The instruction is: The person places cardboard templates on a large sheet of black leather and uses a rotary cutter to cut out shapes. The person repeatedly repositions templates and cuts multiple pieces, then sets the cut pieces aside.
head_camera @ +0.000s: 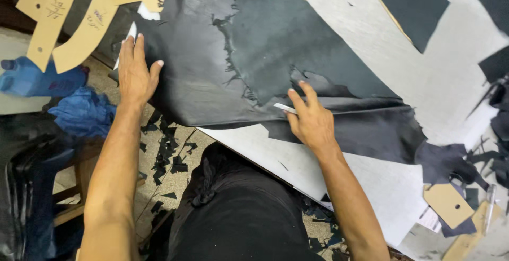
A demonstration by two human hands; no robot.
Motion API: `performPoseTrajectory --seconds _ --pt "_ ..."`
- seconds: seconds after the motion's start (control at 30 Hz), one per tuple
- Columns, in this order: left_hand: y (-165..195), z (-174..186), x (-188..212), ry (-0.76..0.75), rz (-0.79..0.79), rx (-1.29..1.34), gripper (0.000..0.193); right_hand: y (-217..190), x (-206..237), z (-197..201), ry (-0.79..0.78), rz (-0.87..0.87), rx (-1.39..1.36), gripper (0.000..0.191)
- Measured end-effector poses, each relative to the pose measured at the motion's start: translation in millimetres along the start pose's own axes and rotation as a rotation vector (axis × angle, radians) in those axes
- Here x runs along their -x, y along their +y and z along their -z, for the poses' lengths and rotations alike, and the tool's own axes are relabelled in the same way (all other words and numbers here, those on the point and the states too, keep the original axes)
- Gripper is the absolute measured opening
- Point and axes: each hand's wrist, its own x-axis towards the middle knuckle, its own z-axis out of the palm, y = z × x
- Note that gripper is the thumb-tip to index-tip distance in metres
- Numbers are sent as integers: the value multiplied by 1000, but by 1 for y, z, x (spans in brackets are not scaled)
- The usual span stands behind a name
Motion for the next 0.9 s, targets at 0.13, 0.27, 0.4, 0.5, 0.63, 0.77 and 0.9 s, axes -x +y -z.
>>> performPoseTrajectory --seconds 0.13,0.27,0.4,0.5,0.63,0.77,0.9 --pt "-29 -10 -35 24 8 34 69 11 -55 -48 -78 192 145 34" --pt "-23 -22 -57 138 3 -45 58 82 -133 -39 153 79 91 14" --pt "-12 -33 -62 214 -23 -2 41 173 -211 12 444 -488 -401 7" --pt "-11 -44 -63 178 15 15 32 205 -212 25 402 -568 -452 7" --pt "-11 -47 -66 164 -85 9 22 225 -198 26 548 -667 -599 7" --pt "-15 -29 -95 243 -223 149 13 243 -182 52 841 -573 -903 9" --pt "-33 -24 -168 356 -362 43 10 253 -169 88 826 -349 -938 28"
